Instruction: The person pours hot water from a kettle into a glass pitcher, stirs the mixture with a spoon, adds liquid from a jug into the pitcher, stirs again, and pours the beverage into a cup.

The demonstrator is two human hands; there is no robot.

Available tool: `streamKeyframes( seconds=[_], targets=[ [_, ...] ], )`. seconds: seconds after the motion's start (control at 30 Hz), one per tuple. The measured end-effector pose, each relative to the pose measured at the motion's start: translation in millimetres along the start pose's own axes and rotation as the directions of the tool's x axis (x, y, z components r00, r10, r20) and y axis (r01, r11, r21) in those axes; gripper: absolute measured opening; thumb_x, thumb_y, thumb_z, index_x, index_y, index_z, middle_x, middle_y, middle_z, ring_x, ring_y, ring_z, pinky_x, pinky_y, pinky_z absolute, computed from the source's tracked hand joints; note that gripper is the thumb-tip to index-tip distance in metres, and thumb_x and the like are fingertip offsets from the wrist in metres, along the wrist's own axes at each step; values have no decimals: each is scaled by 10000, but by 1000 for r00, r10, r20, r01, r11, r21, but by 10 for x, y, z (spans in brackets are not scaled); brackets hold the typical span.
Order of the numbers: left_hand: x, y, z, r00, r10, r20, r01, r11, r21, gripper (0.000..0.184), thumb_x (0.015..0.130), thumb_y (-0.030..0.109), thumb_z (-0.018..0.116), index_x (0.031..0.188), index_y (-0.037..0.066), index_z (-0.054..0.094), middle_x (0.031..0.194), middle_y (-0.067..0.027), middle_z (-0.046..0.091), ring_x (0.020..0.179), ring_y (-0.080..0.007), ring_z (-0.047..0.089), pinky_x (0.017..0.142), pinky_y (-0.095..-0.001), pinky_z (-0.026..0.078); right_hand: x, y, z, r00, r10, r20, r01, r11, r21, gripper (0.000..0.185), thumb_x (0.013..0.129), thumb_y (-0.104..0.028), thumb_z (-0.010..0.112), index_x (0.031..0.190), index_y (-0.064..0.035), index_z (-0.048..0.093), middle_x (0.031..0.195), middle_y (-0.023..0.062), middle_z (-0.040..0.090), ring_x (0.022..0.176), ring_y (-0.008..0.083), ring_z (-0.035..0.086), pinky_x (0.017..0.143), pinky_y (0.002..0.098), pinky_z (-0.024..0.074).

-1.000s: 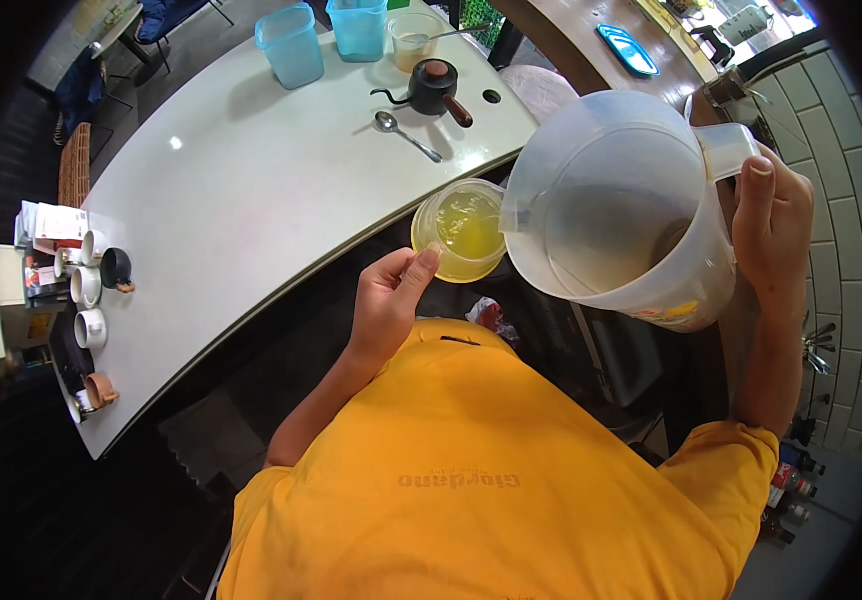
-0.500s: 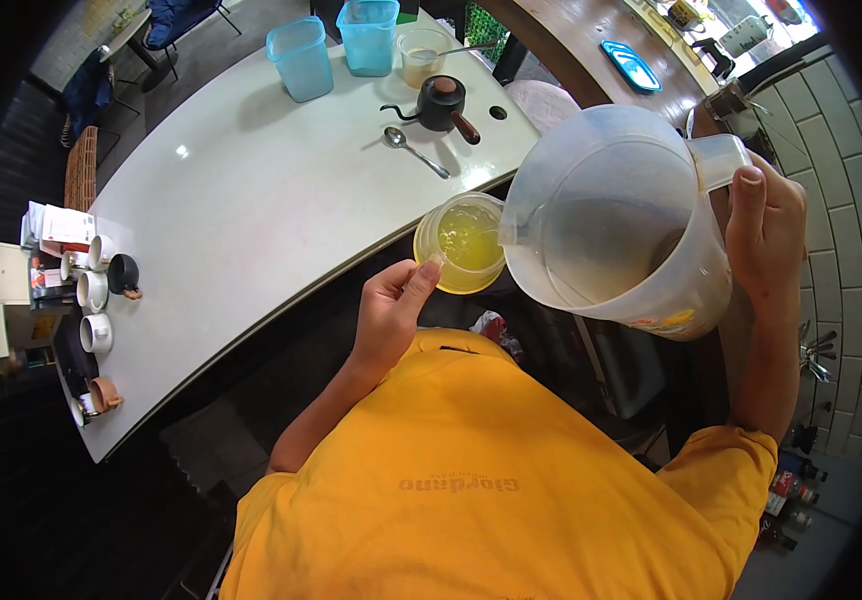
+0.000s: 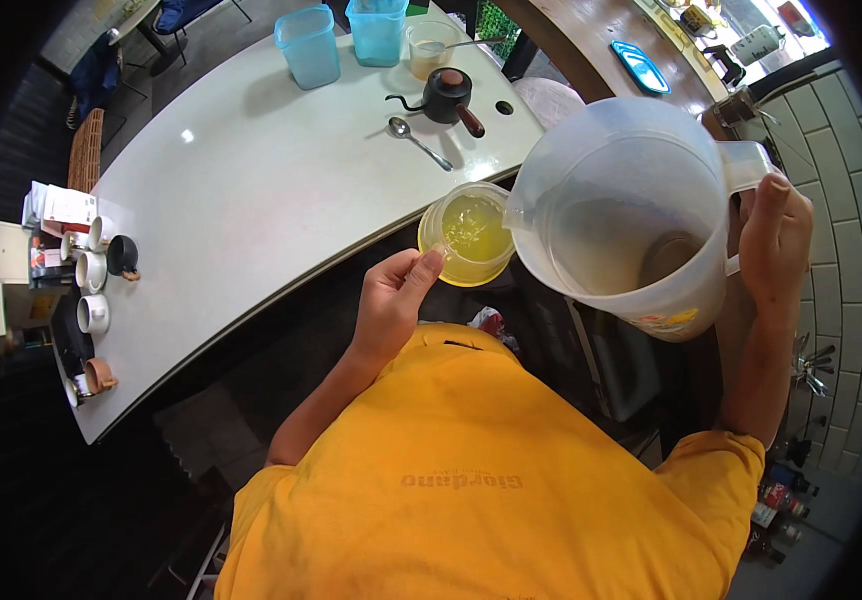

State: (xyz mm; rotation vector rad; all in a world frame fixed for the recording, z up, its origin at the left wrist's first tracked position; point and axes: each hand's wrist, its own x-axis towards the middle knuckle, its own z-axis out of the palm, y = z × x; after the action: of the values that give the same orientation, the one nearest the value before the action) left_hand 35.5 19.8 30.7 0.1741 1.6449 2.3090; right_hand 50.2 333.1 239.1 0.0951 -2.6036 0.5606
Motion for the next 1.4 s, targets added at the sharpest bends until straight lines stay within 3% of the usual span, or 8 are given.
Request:
streamKeyframes(
  seconds=[0.17, 0.33, 0.53, 0.63, 0.73, 0.8, 0.9, 1.4],
  targets=[
    [27, 148, 33, 999, -38, -10, 38, 999, 21, 333, 970, 263, 561, 700, 69, 535, 629, 67, 367, 599, -40, 295, 536, -216, 235, -200, 296, 33, 957, 246, -153, -222, 962, 161, 706, 986, -578, 286, 818, 33, 596, 664, 0, 500, 613, 84, 439, 531, 266, 326],
    [105, 119, 31, 1000, -2, 11, 2, 1000, -11, 299, 972, 273, 557, 765, 58, 580, 643, 56, 400, 614, -58, 326, 570, -213, 278, -368, 609, -52, 699, 540, -469, -366, 833, 414, 877, 895, -736, 275, 1063, 66, 589, 1002, 121, 608, 948, 198, 577, 869, 343, 447],
    [157, 59, 146, 999, 6, 43, -4, 999, -45, 327, 975, 284, 553, 732, 66, 555, 633, 41, 404, 608, -67, 318, 578, -230, 288, -620, 984, -370, 509, 639, -576, -167, 730, 663, 876, 842, -773, 324, 1195, 5, 520, 1048, 85, 578, 943, 201, 587, 832, 349, 506],
    [157, 51, 288, 999, 36, 24, -34, 998, -49, 368, 973, 282, 561, 671, 81, 504, 624, 83, 349, 586, -30, 260, 520, -220, 213, -710, 896, -479, 435, 636, -637, -170, 753, 636, 995, 851, -767, 322, 1311, 113, 389, 1281, 193, 474, 1221, 284, 484, 1015, 381, 405],
    [152, 3, 366, 998, 48, 45, -46, 998, -46, 369, 975, 279, 556, 668, 82, 499, 620, 78, 342, 581, -34, 261, 519, -222, 216, -924, 1109, -658, 258, 693, -673, -322, 718, 617, 878, 882, -732, 322, 1116, 94, 509, 1037, 153, 572, 944, 210, 607, 800, 310, 500],
    [133, -13, 408, 997, 30, 65, -27, 999, -40, 362, 977, 288, 548, 682, 83, 505, 623, 60, 365, 590, -53, 284, 548, -229, 252, -1076, 1242, -767, 356, 675, -646, -315, 737, 597, 732, 902, -707, 325, 834, -1, 505, 719, 59, 514, 603, 127, 515, 543, 241, 419],
    [150, -26, 499, 997, -1, 84, 5, 999, -45, 361, 978, 298, 540, 687, 91, 496, 626, 43, 380, 598, -72, 306, 577, -236, 288, -1089, 1137, -792, 275, 671, -689, -257, 742, 620, 635, 919, -684, 330, 703, -90, 388, 581, -2, 373, 483, 97, 345, 446, 234, 287],
    [109, -112, 970, 996, -22, 87, 28, 997, -73, 393, 985, 294, 525, 646, 126, 418, 620, 48, 329, 589, -74, 299, 568, -241, 281, -1514, 1660, -1026, 33, 613, -789, -270, 766, 584, 575, 964, -569, 398, 722, -49, 429, 640, 23, 428, 521, 102, 416, 483, 224, 373]
  ],
)
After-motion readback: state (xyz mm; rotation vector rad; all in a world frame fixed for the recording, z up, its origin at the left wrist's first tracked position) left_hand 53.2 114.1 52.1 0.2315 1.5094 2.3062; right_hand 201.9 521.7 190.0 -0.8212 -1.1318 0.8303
